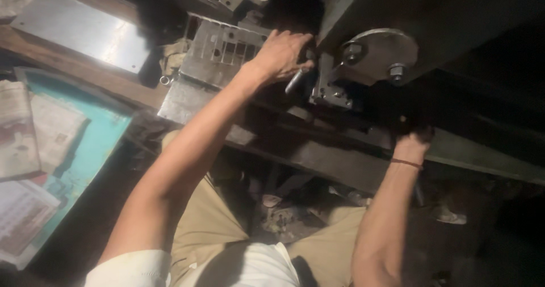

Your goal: The person sits on the floor and operates a metal cutting machine. They feed a metal sheet into the machine and pull a lever to cut the metal into strips.

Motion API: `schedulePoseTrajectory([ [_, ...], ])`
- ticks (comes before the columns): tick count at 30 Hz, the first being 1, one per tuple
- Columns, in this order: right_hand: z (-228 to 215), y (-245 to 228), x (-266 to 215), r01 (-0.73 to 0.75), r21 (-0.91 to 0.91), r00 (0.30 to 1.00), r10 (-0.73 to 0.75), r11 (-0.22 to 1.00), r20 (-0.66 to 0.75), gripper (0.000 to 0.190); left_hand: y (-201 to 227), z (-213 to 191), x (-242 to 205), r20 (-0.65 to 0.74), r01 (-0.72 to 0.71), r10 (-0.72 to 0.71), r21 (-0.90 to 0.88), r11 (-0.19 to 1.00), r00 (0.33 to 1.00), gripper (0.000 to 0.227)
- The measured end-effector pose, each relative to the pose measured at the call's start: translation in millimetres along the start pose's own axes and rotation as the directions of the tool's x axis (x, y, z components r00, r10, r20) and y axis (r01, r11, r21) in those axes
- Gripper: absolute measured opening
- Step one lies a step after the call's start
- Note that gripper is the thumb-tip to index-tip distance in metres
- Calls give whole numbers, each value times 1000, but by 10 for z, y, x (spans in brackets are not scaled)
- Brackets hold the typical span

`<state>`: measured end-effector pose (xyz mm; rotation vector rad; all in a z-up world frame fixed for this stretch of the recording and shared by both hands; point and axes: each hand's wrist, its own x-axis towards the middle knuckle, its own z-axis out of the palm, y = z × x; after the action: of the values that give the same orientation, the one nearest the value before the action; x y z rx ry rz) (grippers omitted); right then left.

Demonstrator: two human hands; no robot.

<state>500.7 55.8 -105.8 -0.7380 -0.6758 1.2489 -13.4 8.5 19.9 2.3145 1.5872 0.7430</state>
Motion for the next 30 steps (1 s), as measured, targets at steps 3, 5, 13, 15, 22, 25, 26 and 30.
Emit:
schedulePoseTrajectory([
  [3, 121, 34, -3, -88, 107, 996, 84, 990, 40, 54, 34, -4, -20, -49, 18, -17, 22, 1000, 999, 77],
  [5, 157, 49, -50, -119, 162, 991, 128, 980, -49, 48, 54, 97, -34, -81, 24, -21, 31, 999, 996, 81],
  [13, 286, 176, -191, -5, 27, 985, 9, 1000, -170, 45, -41, 343, -26, -147, 25, -31, -41, 999, 989, 84],
  [15, 343, 190, -173, -10, 63, 997, 14, 998, -72, 48, -49, 345, -26, -152, 29, -35, -47, 998, 988, 82],
  [22, 256, 246, -160, -1, 27, 996, 3, 1000, -91, 38, -74, 392, -31, -158, 17, -27, -67, 998, 987, 86],
  [25, 162, 295, -70, -10, 33, 993, 14, 999, -116, 40, -110, 414, -3, -166, 8, -15, -46, 999, 986, 88],
  [26, 123, 298, -57, -16, 40, 993, 20, 999, -116, 41, -114, 431, -7, -174, 7, -15, -49, 999, 985, 88],
  [30, 62, 280, -45, -44, 53, 982, 53, 998, -180, 38, -111, 433, -6, -197, 11, -20, -46, 999, 980, 87],
])
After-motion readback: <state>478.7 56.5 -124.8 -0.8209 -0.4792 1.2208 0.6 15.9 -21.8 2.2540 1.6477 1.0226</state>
